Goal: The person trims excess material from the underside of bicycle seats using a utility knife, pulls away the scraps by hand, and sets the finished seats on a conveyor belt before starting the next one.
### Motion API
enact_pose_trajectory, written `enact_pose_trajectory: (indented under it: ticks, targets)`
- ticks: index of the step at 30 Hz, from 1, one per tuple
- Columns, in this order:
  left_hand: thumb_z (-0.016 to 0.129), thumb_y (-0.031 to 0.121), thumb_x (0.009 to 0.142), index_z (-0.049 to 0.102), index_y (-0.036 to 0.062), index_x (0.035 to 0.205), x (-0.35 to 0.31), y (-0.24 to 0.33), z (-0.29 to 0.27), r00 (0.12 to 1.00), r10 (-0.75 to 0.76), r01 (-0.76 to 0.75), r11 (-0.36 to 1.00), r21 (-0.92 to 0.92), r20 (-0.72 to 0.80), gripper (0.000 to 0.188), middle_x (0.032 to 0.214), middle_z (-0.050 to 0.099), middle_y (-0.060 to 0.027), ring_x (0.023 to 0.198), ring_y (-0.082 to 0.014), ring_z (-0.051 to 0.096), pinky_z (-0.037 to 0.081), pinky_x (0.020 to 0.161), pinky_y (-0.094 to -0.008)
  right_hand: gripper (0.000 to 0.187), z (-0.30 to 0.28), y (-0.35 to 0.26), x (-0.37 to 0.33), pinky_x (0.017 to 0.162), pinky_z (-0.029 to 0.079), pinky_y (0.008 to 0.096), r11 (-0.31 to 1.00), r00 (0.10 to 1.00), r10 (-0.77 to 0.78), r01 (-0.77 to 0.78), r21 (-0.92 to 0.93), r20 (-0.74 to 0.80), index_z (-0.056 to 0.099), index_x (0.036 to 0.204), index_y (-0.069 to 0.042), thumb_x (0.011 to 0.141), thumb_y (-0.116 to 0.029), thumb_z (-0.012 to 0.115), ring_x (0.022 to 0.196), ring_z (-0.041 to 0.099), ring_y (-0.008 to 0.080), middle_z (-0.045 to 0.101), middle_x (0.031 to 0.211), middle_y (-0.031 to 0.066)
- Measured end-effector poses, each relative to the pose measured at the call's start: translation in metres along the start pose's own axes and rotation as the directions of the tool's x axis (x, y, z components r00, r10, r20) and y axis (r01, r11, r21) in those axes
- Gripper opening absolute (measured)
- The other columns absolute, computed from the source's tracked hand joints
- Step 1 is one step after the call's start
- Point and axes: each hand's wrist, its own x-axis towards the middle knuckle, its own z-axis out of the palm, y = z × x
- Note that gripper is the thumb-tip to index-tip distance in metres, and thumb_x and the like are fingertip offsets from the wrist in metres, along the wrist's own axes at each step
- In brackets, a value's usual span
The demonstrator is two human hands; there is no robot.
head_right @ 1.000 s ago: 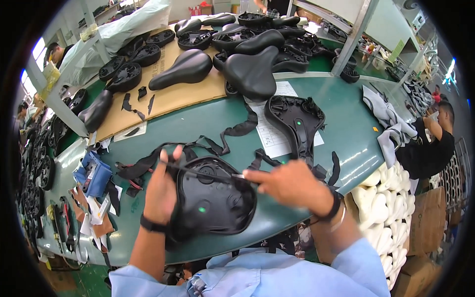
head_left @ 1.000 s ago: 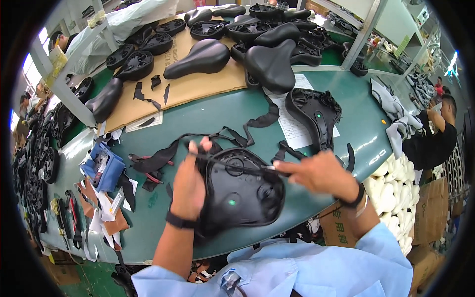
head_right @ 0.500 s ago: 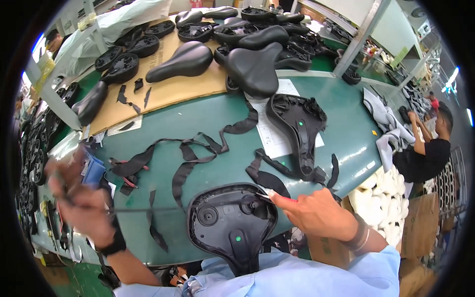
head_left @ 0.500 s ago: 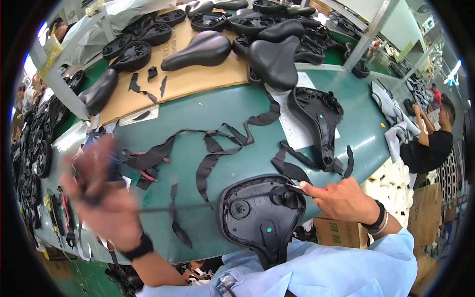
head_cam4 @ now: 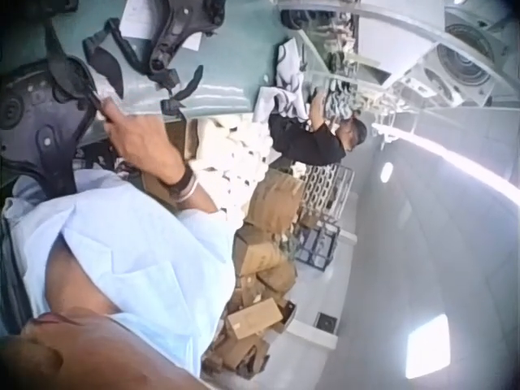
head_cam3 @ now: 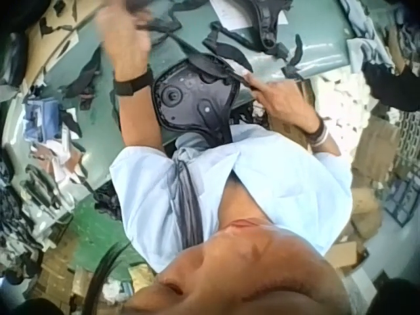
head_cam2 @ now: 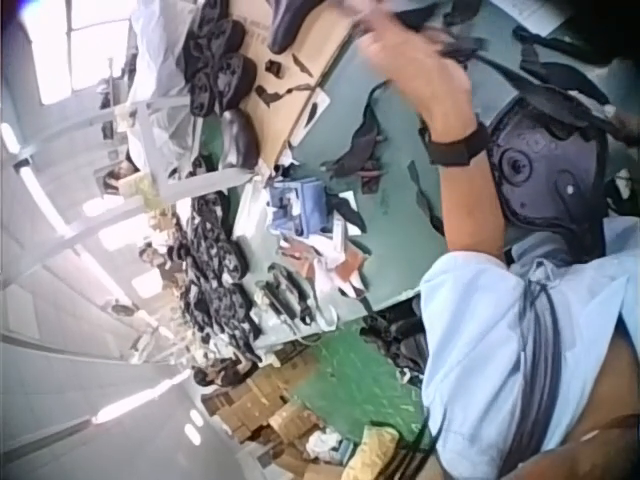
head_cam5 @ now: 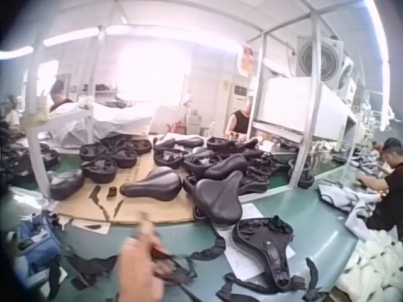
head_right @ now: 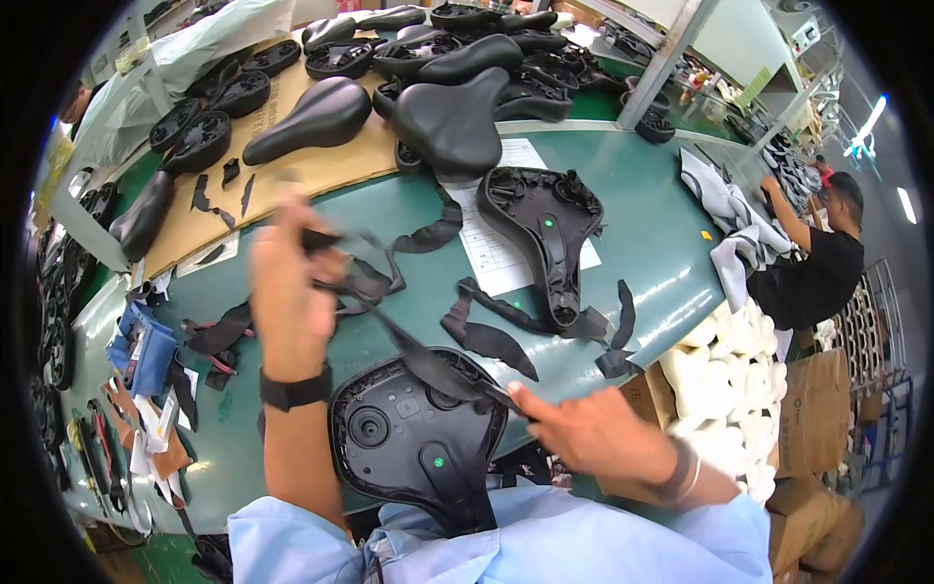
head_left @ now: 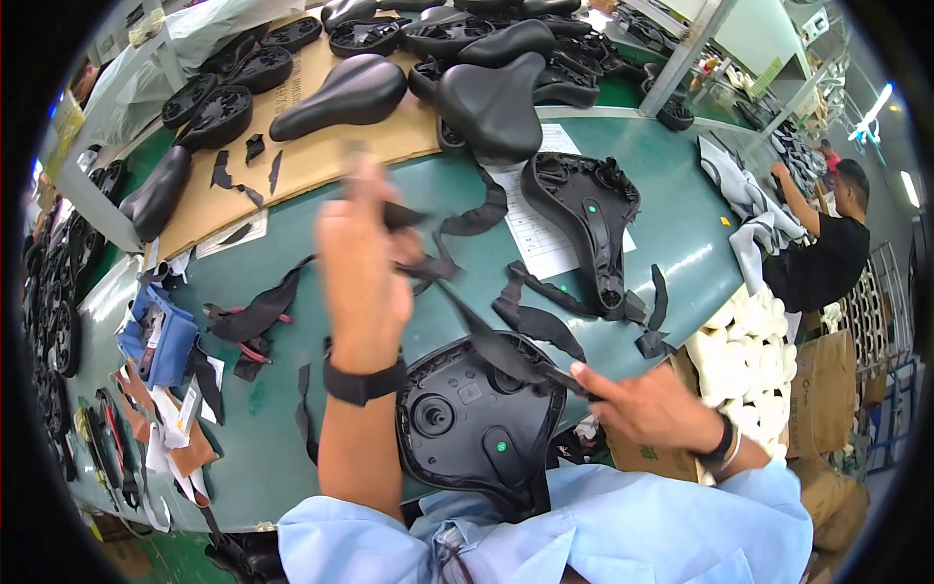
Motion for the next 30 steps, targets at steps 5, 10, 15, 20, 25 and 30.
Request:
enact_pose_trajectory:
  ticks: [5,10,15,20,25,30]
  targets:
    - [0.059,0.036,0.092,0.056,0.0054,0.071,-0.016,0.06,-0.031,-0.04,0.915,-0.545,0.317,0.776,-0.402,0.037,0.061,0.051,-0.0015,0.051,-0.011,0.046,0.04,0.047,-0.0283,0.057,0.012,-0.058,-0.027,0.053,0.047,0.0415,0.694,0.865,0.461,-0.491,0.527,0.198,0.034,0.14,-0.006,0.092,-0.029,0.054,0.053,0.059,0.0332,0.062,0.069,0.0154]
    - [0.064,0.031,0.089,0.065,-0.0017,0.099,-0.047,0.049,-0.082,0.747,0.636,-0.042,0.336,0.941,-0.194,0.035,0.08,0.064,-0.0127,0.072,-0.023,0.06,0.049,0.07,-0.0307,0.08,0.043,-0.045,0.005,0.076,0.049,0.0337,0.5,0.827,0.554,-0.241,0.832,-0.093,0.018,0.144,-0.001,0.085,-0.023,0.067,0.078,0.059,0.0179,0.058,0.116,0.0161]
    - [0.069,0.023,0.083,0.066,0.0004,0.094,-0.123,0.009,-0.062,0.885,0.446,-0.09,0.446,0.89,-0.135,0.026,0.075,0.063,-0.0098,0.067,-0.0252,0.058,0.046,0.066,-0.0357,0.089,0.069,-0.021,0.085,0.081,0.047,0.0344,0.517,0.852,0.47,-0.057,0.854,-0.228,0.01,0.144,-0.002,0.081,-0.022,0.071,0.087,0.057,0.0204,0.051,0.123,0.0179]
    - [0.072,0.043,0.076,0.06,0.0012,0.057,-0.151,-0.035,-0.004,0.979,-0.13,-0.153,0.02,0.988,0.155,0.047,0.056,0.058,-0.0144,0.061,-0.033,0.057,0.041,0.074,-0.0448,0.077,0.035,-0.026,0.115,0.08,0.048,0.0354,0.481,0.886,0.41,-0.007,0.877,-0.218,0.017,0.144,-0.007,0.086,-0.02,0.065,0.086,0.06,0.0228,0.054,0.121,0.0179]
    - [0.073,0.03,0.076,0.061,-0.0013,0.06,-0.151,-0.057,-0.023,0.996,-0.027,-0.071,0.373,0.925,0.087,0.037,0.055,0.058,-0.0123,0.057,-0.0315,0.056,0.042,0.073,-0.0417,0.057,0.025,-0.034,0.058,0.085,0.048,0.038,0.65,0.878,0.379,-0.027,0.759,-0.294,0.031,0.141,-0.007,0.091,-0.016,0.057,0.099,0.063,0.0351,0.053,0.128,0.0209]
    - [0.07,0.016,0.072,0.058,-0.0016,0.059,-0.148,-0.047,-0.011,0.997,-0.072,0.044,0.519,0.854,-0.008,0.025,0.054,0.058,-0.0085,0.052,-0.0272,0.053,0.042,0.065,-0.0379,0.051,0.014,-0.039,0.027,0.05,0.046,0.0368,0.93,0.953,0.151,-0.047,0.364,-0.263,0.045,0.136,-0.016,0.088,-0.019,0.06,0.059,0.062,0.0292,0.061,0.072,0.0095]
